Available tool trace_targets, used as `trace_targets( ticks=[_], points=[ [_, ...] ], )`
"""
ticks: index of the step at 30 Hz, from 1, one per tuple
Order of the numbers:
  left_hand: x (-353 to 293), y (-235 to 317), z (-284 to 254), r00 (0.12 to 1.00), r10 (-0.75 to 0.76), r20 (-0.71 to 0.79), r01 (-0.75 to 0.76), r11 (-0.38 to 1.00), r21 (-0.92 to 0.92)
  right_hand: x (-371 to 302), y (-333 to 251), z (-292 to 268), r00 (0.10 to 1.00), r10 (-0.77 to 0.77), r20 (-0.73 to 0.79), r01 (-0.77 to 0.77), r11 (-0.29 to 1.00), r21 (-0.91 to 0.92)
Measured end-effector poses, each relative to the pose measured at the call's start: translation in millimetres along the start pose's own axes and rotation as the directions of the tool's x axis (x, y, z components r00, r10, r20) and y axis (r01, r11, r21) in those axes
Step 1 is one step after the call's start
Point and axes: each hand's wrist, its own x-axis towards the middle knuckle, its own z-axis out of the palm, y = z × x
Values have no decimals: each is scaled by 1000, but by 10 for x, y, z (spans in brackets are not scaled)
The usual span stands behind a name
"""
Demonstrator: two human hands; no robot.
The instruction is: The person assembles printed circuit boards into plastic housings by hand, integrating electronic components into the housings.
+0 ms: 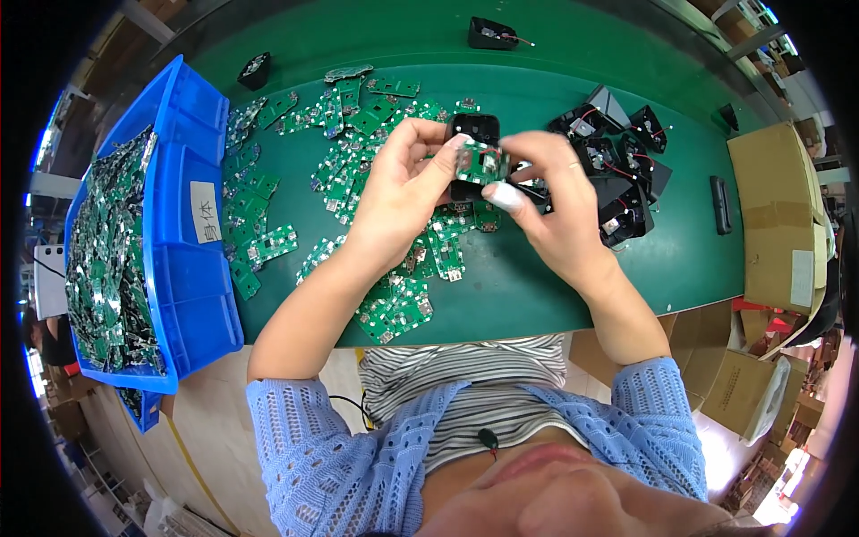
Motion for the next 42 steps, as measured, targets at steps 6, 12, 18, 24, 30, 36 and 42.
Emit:
trace_targets(
  ticks=[6,12,18,24,30,36,42],
  points=[
    [10,84,8,995,-104,12,104,990,-91,-61,-30,-19,987,-80,142,88,995,-55],
    [19,12,-34,983,-180,42,185,948,-259,-1,-23,-14,993,-98,73,92,993,80],
    [0,-35,-9,984,-156,91,179,912,-369,-34,-23,10,991,-112,72,98,981,167],
    [-52,7,17,985,-151,83,171,895,-412,-41,-98,-8,994,23,104,-42,982,185],
    [-27,-126,9,995,-96,42,102,977,-186,-30,-54,-18,990,-79,113,66,991,113],
    [-22,-167,59,994,103,46,-103,995,3,-33,-50,20,955,-289,72,297,941,-162],
    [-86,63,58,977,-140,163,153,985,-74,-8,19,-14,903,-425,57,427,878,-216]
  ],
)
